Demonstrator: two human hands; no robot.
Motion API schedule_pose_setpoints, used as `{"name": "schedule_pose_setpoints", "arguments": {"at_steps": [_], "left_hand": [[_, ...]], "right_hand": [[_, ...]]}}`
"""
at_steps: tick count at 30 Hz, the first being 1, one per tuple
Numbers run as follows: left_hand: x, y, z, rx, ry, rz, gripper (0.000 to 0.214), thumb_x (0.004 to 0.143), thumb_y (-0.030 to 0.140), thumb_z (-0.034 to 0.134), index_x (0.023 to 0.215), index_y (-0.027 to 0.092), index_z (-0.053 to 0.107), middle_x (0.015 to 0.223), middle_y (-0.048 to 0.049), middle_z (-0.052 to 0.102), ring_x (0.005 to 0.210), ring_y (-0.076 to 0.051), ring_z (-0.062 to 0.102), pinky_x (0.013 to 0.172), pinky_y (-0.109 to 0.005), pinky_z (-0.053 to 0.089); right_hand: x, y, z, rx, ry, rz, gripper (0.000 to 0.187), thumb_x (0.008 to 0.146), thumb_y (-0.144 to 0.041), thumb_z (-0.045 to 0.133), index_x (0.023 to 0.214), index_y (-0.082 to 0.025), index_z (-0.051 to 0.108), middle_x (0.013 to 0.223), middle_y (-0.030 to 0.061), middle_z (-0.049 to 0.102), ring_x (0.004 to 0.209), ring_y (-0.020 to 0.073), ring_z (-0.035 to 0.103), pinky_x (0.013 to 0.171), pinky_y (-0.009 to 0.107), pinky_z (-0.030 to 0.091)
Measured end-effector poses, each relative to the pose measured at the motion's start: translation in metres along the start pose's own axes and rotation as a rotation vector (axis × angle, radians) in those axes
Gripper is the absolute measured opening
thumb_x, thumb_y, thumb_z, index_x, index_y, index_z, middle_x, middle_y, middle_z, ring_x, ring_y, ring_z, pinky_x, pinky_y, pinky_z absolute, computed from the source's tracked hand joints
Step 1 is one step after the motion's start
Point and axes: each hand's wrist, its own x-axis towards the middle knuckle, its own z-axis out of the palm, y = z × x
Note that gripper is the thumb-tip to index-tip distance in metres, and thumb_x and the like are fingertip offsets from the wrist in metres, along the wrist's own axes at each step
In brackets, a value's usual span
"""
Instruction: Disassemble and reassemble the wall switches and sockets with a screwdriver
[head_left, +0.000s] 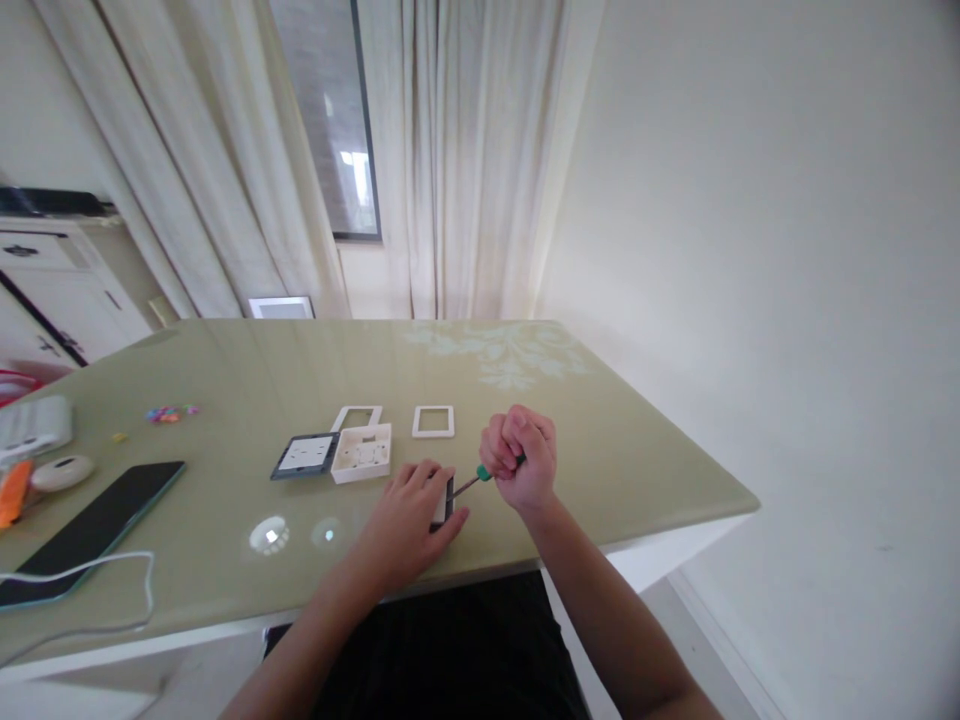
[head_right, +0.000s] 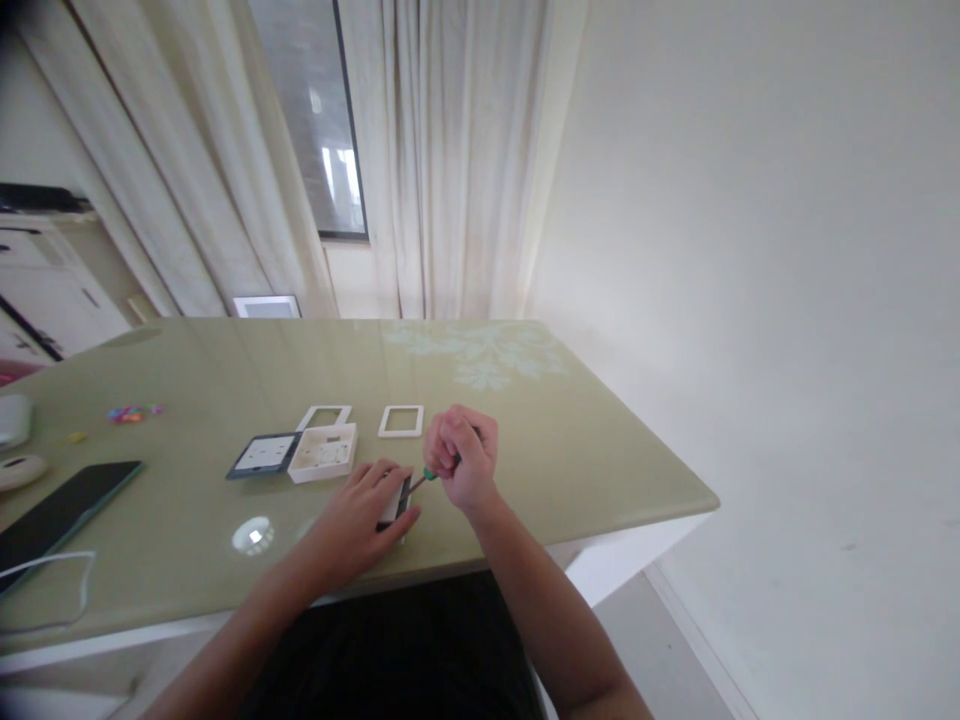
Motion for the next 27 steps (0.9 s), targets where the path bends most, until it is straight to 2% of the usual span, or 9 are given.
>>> {"name": "schedule_pose_setpoints", "arguments": {"at_steps": [3, 5, 8, 11, 13, 16, 19, 23, 27], "left_hand": [[-0.001, 0.003, 0.005, 0.029, 0.032, -0.024, 0.039, 0.106, 0.030, 0.056, 0.141, 0.018, 0.067, 0.135, -0.0166, 0.072, 0.127, -0.040, 0.064, 0.111, -0.062, 0.054], [-0.004, 0.002, 0.006, 0.036, 0.043, -0.025, 0.042, 0.105, 0.027, 0.054, 0.143, 0.017, 0.066, 0.137, -0.0171, 0.072, 0.129, -0.040, 0.063, 0.111, -0.062, 0.054], [-0.008, -0.002, 0.004, 0.031, 0.039, -0.007, 0.043, 0.103, 0.025, 0.052, 0.143, 0.017, 0.067, 0.139, -0.0173, 0.072, 0.130, -0.039, 0.063, 0.113, -0.062, 0.053], [-0.012, -0.008, -0.002, 0.012, 0.017, 0.029, 0.046, 0.103, 0.026, 0.053, 0.146, 0.018, 0.066, 0.142, -0.0163, 0.071, 0.133, -0.037, 0.063, 0.116, -0.059, 0.052], [-0.013, -0.012, -0.006, -0.005, -0.006, 0.055, 0.050, 0.103, 0.030, 0.056, 0.151, 0.019, 0.064, 0.145, -0.0155, 0.072, 0.135, -0.037, 0.063, 0.117, -0.057, 0.052], [-0.012, -0.019, -0.012, -0.030, -0.045, 0.080, 0.055, 0.104, 0.038, 0.063, 0.156, 0.020, 0.062, 0.144, -0.0140, 0.074, 0.133, -0.036, 0.067, 0.115, -0.056, 0.054], [-0.010, -0.023, -0.014, -0.052, -0.060, 0.091, 0.056, 0.103, 0.040, 0.066, 0.155, 0.020, 0.064, 0.144, -0.0143, 0.075, 0.133, -0.036, 0.068, 0.117, -0.053, 0.054], [-0.009, -0.024, -0.012, -0.067, -0.064, 0.093, 0.055, 0.102, 0.038, 0.066, 0.154, 0.019, 0.065, 0.144, -0.0150, 0.075, 0.135, -0.036, 0.067, 0.118, -0.053, 0.053], [-0.008, -0.023, -0.010, -0.070, -0.065, 0.090, 0.054, 0.103, 0.035, 0.062, 0.154, 0.019, 0.064, 0.143, -0.0153, 0.075, 0.133, -0.037, 0.067, 0.117, -0.057, 0.053]], "right_hand": [[0.007, -0.012, -0.003, -0.187, -0.146, 0.004, 0.054, 0.111, -0.056, 0.050, 0.067, -0.026, 0.043, 0.057, -0.0062, 0.044, 0.043, 0.0112, 0.043, 0.044, 0.024, 0.036], [0.014, -0.031, -0.006, -0.356, -0.258, 0.004, 0.049, 0.111, -0.052, 0.056, 0.072, -0.022, 0.059, 0.071, 0.0007, 0.060, 0.064, 0.0155, 0.061, 0.062, 0.028, 0.046], [0.026, -0.066, -0.009, -0.662, -0.412, -0.012, 0.038, 0.098, -0.049, 0.082, 0.078, -0.019, 0.071, 0.079, 0.0018, 0.064, 0.076, 0.0161, 0.057, 0.074, 0.031, 0.040], [0.037, -0.092, -0.010, -1.520, -0.879, 0.005, 0.044, 0.111, -0.053, 0.065, 0.088, -0.016, 0.075, 0.086, 0.0067, 0.073, 0.072, 0.0170, 0.061, 0.064, 0.031, 0.028], [0.042, -0.101, -0.010, -1.757, -1.130, 0.043, 0.045, 0.107, -0.058, 0.069, 0.091, -0.016, 0.077, 0.088, 0.0090, 0.078, 0.070, 0.0185, 0.066, 0.060, 0.031, 0.022], [0.043, -0.104, -0.005, -1.759, -1.412, -0.039, 0.035, 0.098, -0.053, 0.083, 0.101, -0.018, 0.078, 0.086, 0.0076, 0.080, 0.067, 0.0203, 0.071, 0.056, 0.030, 0.020], [0.046, -0.103, 0.003, -1.752, -1.593, -0.175, 0.008, 0.105, -0.019, 0.071, 0.105, -0.014, 0.078, 0.082, 0.0088, 0.080, 0.065, 0.0216, 0.072, 0.054, 0.032, 0.021], [0.060, -0.096, 0.004, -1.676, -1.607, -0.209, 0.017, 0.099, -0.003, 0.065, 0.098, -0.015, 0.078, 0.077, 0.0073, 0.077, 0.064, 0.0184, 0.069, 0.057, 0.031, 0.024], [0.060, -0.086, -0.018, -1.631, -1.486, -0.133, 0.004, 0.098, -0.022, 0.079, 0.094, -0.020, 0.080, 0.071, 0.0038, 0.075, 0.056, 0.0159, 0.060, 0.057, 0.031, 0.020]]}}
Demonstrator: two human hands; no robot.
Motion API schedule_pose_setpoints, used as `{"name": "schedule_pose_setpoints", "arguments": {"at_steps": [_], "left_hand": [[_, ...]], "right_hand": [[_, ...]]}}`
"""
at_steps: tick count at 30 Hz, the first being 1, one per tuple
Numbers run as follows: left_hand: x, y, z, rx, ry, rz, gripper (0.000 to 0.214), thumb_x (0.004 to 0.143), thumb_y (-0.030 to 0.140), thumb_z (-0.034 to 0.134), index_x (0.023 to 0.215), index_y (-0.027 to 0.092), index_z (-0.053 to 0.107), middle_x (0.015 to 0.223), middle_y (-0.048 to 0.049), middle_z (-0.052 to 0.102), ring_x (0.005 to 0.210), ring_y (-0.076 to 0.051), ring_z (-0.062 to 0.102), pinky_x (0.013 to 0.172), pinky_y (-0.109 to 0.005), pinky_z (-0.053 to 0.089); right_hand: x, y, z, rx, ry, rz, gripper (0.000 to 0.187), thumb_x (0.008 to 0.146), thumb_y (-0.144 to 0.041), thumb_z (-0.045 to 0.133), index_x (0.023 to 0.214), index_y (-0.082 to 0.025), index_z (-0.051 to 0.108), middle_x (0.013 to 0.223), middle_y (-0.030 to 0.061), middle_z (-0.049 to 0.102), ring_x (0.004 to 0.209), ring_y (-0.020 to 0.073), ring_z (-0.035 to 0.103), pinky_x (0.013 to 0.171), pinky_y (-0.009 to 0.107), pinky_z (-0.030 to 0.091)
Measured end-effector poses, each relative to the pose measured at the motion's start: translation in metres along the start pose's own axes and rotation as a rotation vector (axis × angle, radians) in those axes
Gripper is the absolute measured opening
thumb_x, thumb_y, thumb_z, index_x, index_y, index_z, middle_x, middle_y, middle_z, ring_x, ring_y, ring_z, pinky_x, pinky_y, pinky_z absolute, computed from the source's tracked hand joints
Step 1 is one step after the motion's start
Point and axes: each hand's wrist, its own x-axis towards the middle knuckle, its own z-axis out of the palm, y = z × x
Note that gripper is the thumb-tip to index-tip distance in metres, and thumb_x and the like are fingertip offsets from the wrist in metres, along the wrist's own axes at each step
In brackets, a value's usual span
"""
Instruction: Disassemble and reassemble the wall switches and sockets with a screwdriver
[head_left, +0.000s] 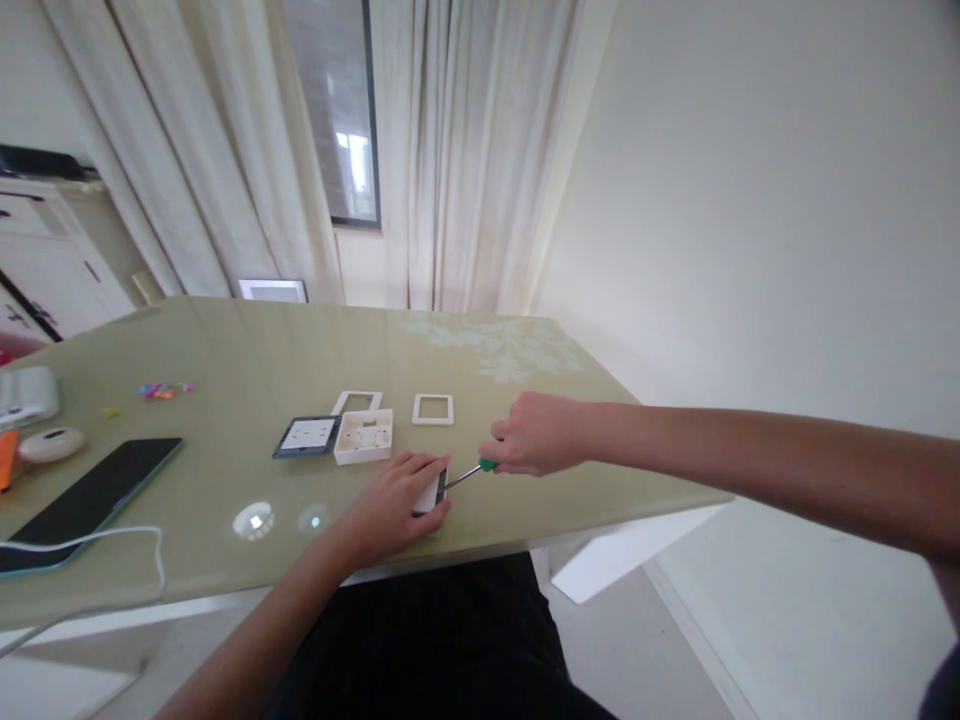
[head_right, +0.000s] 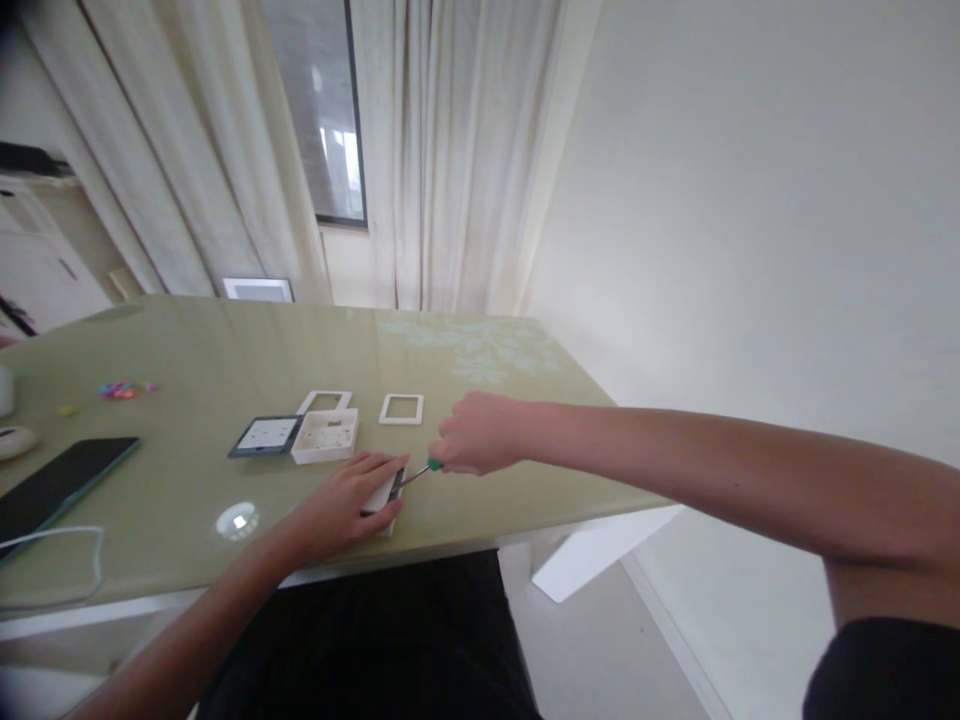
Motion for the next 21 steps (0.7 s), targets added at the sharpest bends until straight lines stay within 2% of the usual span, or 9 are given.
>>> {"name": "schedule_pose_setpoints", "arguments": {"at_steps": [2, 7, 14, 21], "left_hand": [[0.001, 0.001, 0.000, 0.001, 0.004, 0.001, 0.054, 0.103, 0.035, 0.062, 0.154, 0.018, 0.064, 0.144, -0.0157, 0.075, 0.133, -0.038, 0.067, 0.117, -0.058, 0.053], [0.002, 0.000, 0.000, 0.000, 0.022, 0.011, 0.050, 0.101, 0.035, 0.063, 0.148, 0.018, 0.068, 0.138, -0.0158, 0.078, 0.130, -0.038, 0.069, 0.114, -0.057, 0.055], [0.000, -0.007, 0.000, 0.002, 0.050, 0.000, 0.047, 0.102, 0.038, 0.062, 0.144, 0.019, 0.070, 0.135, -0.0158, 0.079, 0.128, -0.038, 0.071, 0.114, -0.057, 0.055], [-0.005, -0.007, 0.003, -0.027, 0.078, -0.011, 0.046, 0.104, 0.041, 0.062, 0.145, 0.021, 0.065, 0.143, -0.0143, 0.077, 0.135, -0.037, 0.069, 0.120, -0.056, 0.052]], "right_hand": [[-0.010, -0.001, 0.016, 0.077, 0.034, 0.055, 0.011, 0.100, -0.032, 0.078, 0.094, -0.023, 0.080, 0.072, 0.0023, 0.075, 0.057, 0.0154, 0.059, 0.057, 0.031, 0.019], [-0.032, -0.019, 0.052, 0.302, 0.105, 0.203, 0.017, 0.105, -0.033, 0.070, 0.097, -0.022, 0.080, 0.074, 0.0023, 0.076, 0.060, 0.0153, 0.059, 0.059, 0.030, 0.021], [-0.036, -0.032, 0.082, 0.695, 0.188, 0.323, 0.029, 0.107, -0.040, 0.063, 0.095, -0.022, 0.082, 0.072, 0.0005, 0.072, 0.062, 0.0140, 0.054, 0.065, 0.028, 0.033], [-0.033, -0.042, 0.108, 1.063, 0.241, 0.387, 0.049, 0.104, -0.058, 0.061, 0.077, -0.019, 0.074, 0.064, -0.0042, 0.050, 0.063, 0.0133, 0.043, 0.061, 0.026, 0.033]]}}
